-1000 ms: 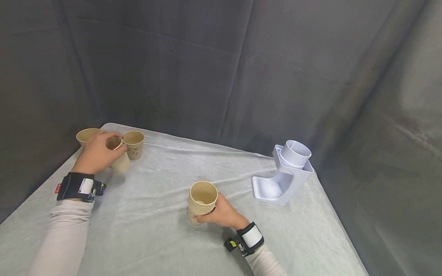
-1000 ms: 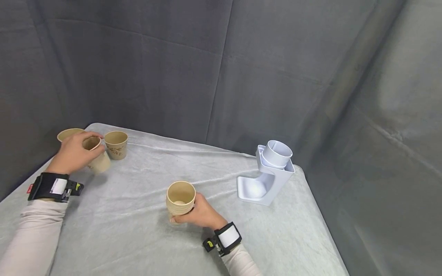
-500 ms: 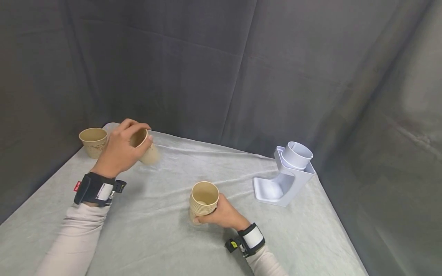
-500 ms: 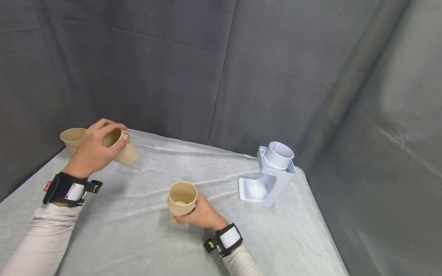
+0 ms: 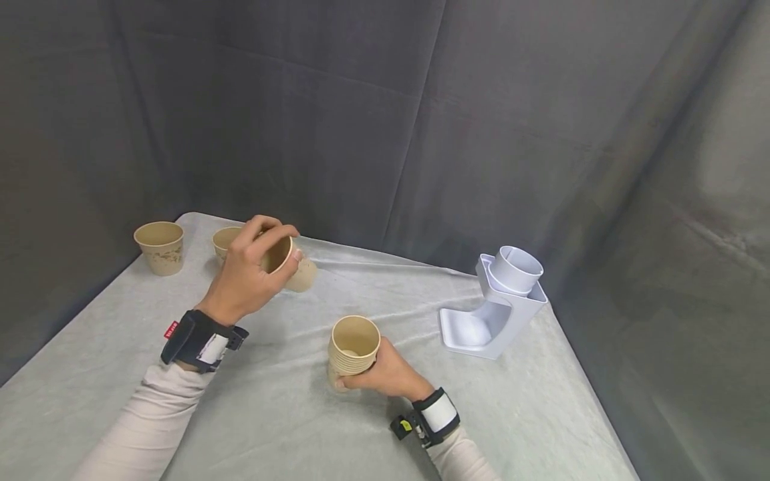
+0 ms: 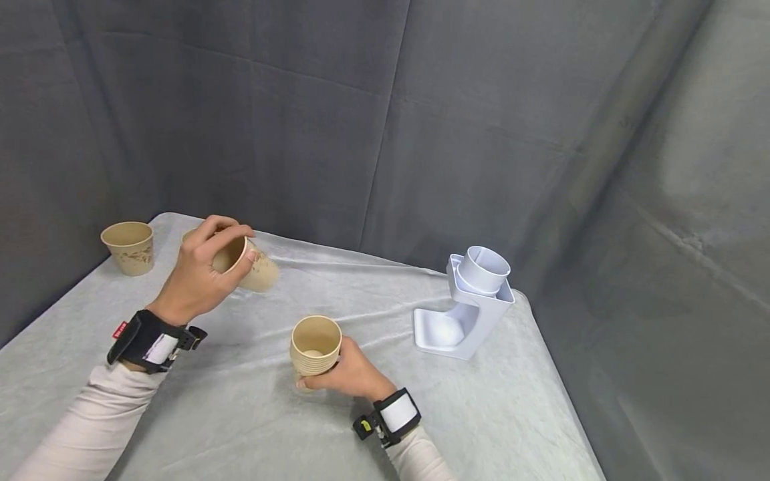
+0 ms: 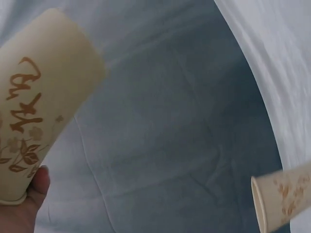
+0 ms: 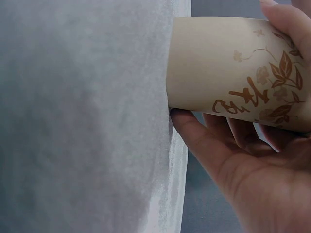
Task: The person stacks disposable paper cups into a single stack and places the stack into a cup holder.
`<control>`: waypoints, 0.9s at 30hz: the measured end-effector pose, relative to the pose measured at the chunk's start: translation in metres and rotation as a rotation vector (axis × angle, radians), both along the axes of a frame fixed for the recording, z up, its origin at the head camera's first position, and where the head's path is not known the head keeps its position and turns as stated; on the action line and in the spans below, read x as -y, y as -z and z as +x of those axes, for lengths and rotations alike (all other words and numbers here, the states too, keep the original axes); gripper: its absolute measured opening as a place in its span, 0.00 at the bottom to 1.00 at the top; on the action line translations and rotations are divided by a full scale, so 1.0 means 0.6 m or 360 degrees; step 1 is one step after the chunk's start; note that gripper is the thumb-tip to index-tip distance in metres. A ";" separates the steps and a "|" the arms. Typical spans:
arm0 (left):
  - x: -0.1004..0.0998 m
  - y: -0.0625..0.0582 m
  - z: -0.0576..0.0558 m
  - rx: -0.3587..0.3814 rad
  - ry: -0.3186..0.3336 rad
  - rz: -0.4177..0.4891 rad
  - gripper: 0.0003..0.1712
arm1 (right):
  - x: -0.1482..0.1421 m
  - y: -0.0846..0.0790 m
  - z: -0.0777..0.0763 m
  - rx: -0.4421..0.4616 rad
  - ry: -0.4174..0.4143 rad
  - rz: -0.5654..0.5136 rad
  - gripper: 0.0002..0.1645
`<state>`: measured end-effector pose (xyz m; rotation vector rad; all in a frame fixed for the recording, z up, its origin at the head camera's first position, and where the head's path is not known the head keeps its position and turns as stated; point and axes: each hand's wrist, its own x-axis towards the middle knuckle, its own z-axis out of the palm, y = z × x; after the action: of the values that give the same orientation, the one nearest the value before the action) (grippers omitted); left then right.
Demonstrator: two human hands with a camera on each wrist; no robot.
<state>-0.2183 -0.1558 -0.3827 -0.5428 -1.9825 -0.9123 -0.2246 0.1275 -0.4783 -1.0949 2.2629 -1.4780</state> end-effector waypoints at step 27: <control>-0.125 0.041 0.022 -0.0137 0.0500 -0.0295 0.15 | -0.009 0.039 -0.029 -0.0036 -0.0086 0.0049 0.44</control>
<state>-0.2049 -0.0808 -0.4076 -1.0044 -1.9465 -0.8787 -0.2418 0.1327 -0.5019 -1.1602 2.2448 -1.4128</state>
